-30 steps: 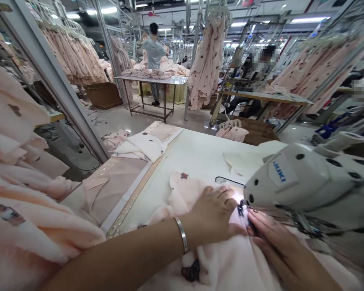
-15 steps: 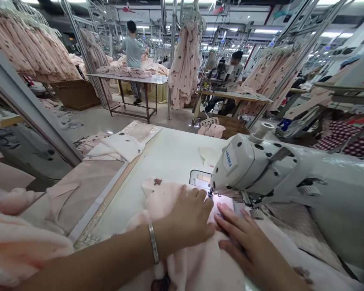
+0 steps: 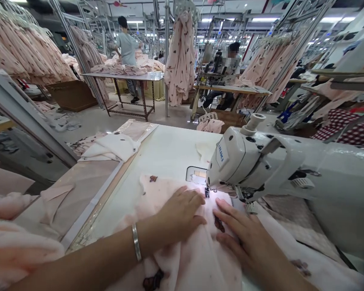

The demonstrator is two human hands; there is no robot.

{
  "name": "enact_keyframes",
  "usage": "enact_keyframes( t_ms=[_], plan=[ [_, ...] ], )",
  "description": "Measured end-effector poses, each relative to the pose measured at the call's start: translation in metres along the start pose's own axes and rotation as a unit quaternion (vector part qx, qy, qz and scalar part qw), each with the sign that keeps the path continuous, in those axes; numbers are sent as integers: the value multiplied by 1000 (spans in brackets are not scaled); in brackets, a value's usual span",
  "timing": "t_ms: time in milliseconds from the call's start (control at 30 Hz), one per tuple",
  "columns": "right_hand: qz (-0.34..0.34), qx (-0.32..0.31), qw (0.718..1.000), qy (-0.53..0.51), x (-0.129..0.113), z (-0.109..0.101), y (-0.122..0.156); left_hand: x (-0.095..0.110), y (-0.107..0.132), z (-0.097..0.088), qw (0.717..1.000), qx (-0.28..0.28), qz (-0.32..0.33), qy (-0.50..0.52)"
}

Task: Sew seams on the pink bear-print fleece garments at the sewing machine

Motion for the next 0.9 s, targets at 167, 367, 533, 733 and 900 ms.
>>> enact_keyframes(
  t_ms=[167, 367, 533, 733, 900],
  plan=[
    [-7, 12, 999, 42, 0, 2, -4, -1, -5, 3, 999, -16, -1, -37],
    [30, -16, 999, 16, 13, 1, -9, -6, -14, 1, 998, -8, 11, -69],
    [39, -22, 999, -17, 19, 3, -12, -4, -13, 4, 996, -11, -11, -88],
    [25, -2, 999, -23, 20, 7, -8, -3, -12, 4, 996, -7, -14, -92],
    [40, -2, 999, -33, 24, 9, -8, -6, -13, 8, 995, -18, -15, -101]
  ],
)
Point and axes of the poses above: each hand's wrist, its own y-axis away from the middle knuckle, its own z-axis out of the palm, x = y × z, the point moved 8 cm from there along -y, towards the middle knuckle, and after that the axes turned 15 degrees about -y, right-handed, at the moved point
